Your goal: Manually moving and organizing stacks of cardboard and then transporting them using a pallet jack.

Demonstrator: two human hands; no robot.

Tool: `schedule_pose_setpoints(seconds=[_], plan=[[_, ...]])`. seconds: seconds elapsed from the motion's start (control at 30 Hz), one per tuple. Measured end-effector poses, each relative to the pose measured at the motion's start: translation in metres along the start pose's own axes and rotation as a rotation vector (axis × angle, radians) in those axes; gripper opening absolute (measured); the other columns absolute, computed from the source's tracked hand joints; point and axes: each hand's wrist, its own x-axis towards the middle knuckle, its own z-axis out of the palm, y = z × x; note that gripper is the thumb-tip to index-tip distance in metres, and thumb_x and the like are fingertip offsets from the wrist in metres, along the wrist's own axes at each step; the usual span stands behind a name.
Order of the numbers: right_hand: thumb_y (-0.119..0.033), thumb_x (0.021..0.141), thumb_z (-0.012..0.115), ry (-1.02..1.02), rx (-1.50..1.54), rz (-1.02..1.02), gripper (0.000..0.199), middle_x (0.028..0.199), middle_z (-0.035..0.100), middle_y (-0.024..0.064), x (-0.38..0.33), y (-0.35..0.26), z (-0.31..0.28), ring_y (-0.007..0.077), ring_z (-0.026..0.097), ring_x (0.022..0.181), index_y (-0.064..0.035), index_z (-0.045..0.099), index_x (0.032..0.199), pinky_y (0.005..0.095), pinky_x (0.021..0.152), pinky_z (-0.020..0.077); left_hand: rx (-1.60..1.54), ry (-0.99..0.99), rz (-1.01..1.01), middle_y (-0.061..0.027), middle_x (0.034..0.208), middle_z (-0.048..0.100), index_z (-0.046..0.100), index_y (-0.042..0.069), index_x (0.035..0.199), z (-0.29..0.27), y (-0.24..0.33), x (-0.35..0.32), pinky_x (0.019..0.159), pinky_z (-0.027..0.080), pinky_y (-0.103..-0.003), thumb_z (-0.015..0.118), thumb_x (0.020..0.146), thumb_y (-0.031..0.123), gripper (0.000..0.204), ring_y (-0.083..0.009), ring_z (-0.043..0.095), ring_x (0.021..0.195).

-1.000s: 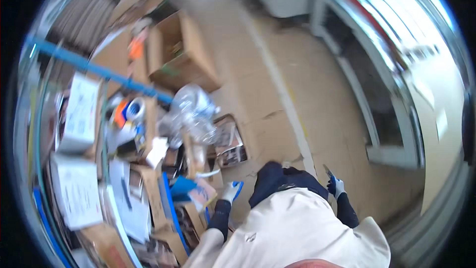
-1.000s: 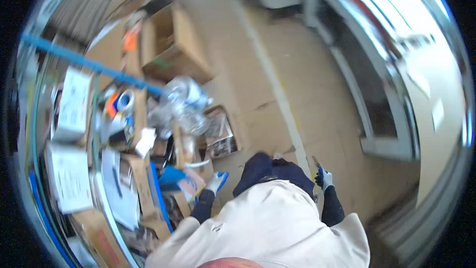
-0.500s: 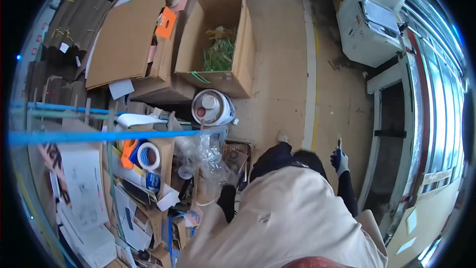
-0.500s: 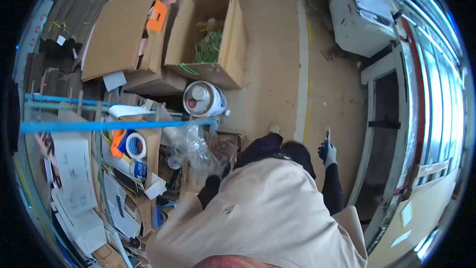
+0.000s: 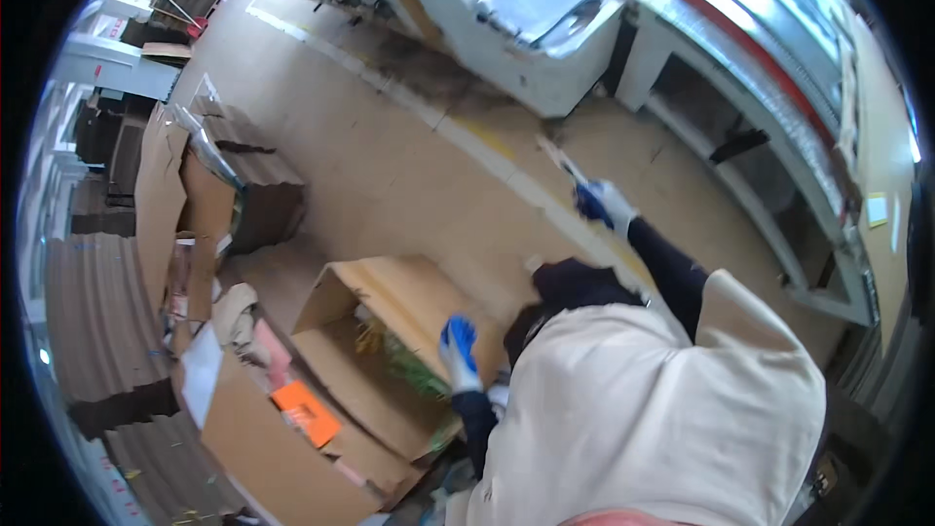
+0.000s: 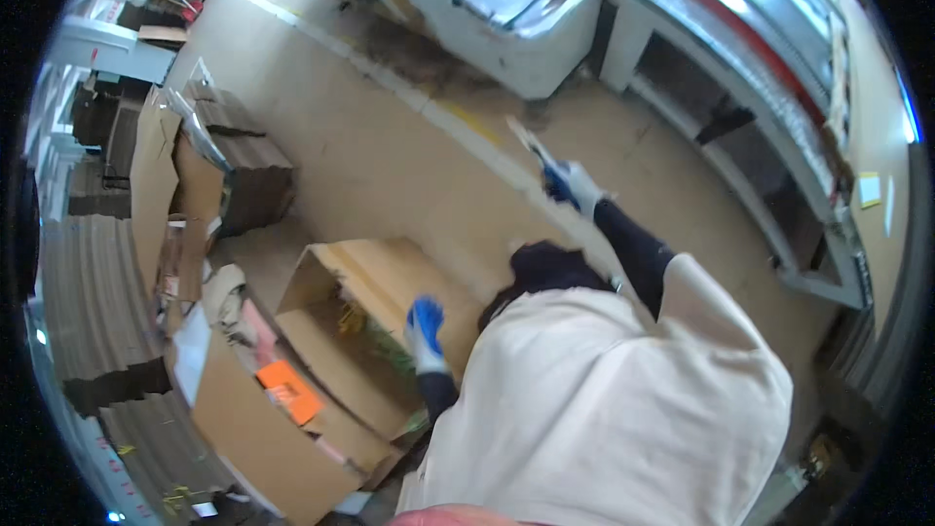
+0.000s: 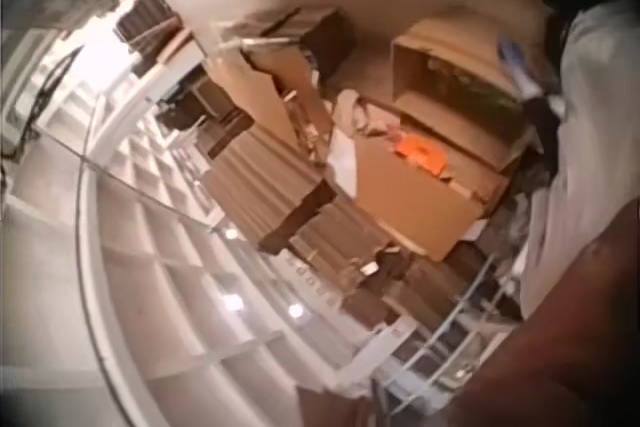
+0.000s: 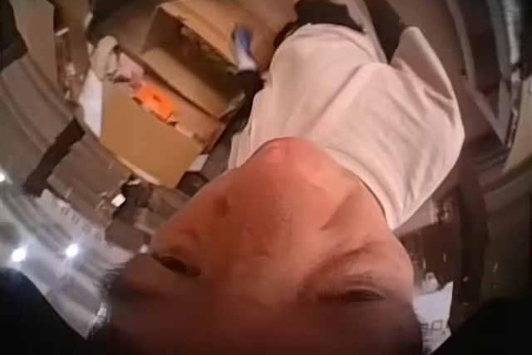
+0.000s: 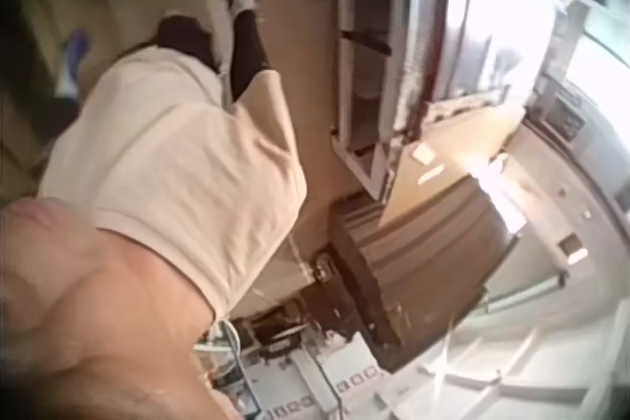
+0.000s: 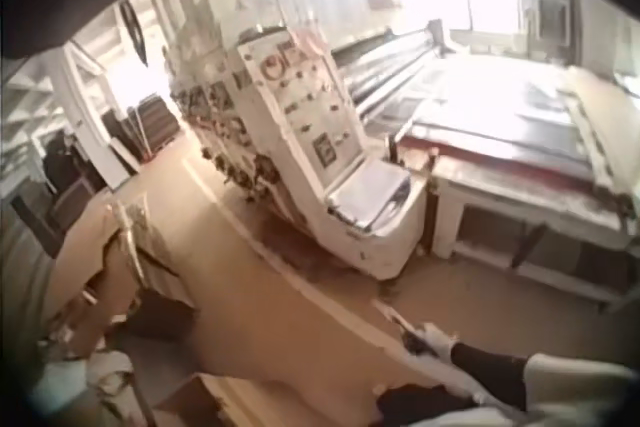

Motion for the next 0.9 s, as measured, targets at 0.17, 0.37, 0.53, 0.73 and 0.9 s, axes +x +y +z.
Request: schedule_pose_setpoints(seconds=[0.17, 0.37, 0.53, 0.73, 0.9], plan=[[-0.031, 0.089, 0.053, -0.188, 0.092, -0.131, 0.032, 0.076, 0.059, 0.0049, 0.007, -0.121, 0.156, 0.0101, 0.056, 0.061, -0.0014, 0.056, 0.101, 0.0220, 0.054, 0.0444, 0.279, -0.467, 0.268, -0.0074, 0.093, 0.060, 0.053, -0.001, 0.114, 0.158, 0.177, 0.054, 0.077, 0.048, -0.026, 0.057, 0.088, 0.023, 0.035, -0.0122, 0.058, 0.083], [-0.030, 0.090, 0.051, -0.203, 0.020, -0.226, 0.033, 0.077, 0.059, 0.0041, 0.015, -0.147, 0.196, 0.0087, 0.055, 0.062, -0.0006, 0.059, 0.103, 0.0219, 0.056, 0.0455, 0.503, -0.703, 0.592, -0.0075, 0.091, 0.061, 0.058, 0.000, 0.103, 0.280, 0.218, 0.122, 0.073, 0.046, -0.029, 0.050, 0.091, 0.036, 0.039, -0.0145, 0.058, 0.078], [-0.036, 0.088, 0.055, -0.070, 0.069, -0.140, 0.036, 0.078, 0.061, 0.0052, -0.015, -0.142, 0.161, 0.0088, 0.054, 0.062, -0.0017, 0.058, 0.100, 0.0245, 0.058, 0.0463, 0.371, -0.851, 0.097, -0.0059, 0.081, 0.061, 0.060, 0.000, 0.092, 0.335, 0.201, 0.095, 0.061, 0.049, -0.026, 0.053, 0.089, 0.036, 0.037, -0.0128, 0.058, 0.070], [-0.037, 0.088, 0.055, 0.312, 0.335, -0.135, 0.035, 0.075, 0.059, 0.0035, -0.040, -0.118, 0.117, 0.0079, 0.053, 0.061, -0.0033, 0.056, 0.097, 0.0215, 0.055, 0.0440, 0.567, -1.194, -0.092, -0.0057, 0.081, 0.062, 0.060, -0.001, 0.091, 0.401, 0.135, 0.092, 0.062, 0.050, -0.027, 0.062, 0.085, 0.022, 0.024, -0.0126, 0.059, 0.068], [-0.037, 0.088, 0.055, 0.437, 0.525, -0.165, 0.033, 0.070, 0.057, 0.0015, -0.041, -0.102, 0.032, 0.0081, 0.052, 0.056, -0.0051, 0.056, 0.095, 0.0215, 0.051, 0.0435, 0.701, -1.312, -0.171, -0.0074, 0.080, 0.063, 0.060, -0.004, 0.094, 0.475, 0.084, 0.051, 0.063, 0.051, -0.027, 0.063, 0.084, 0.018, 0.024, -0.0133, 0.060, 0.067]])
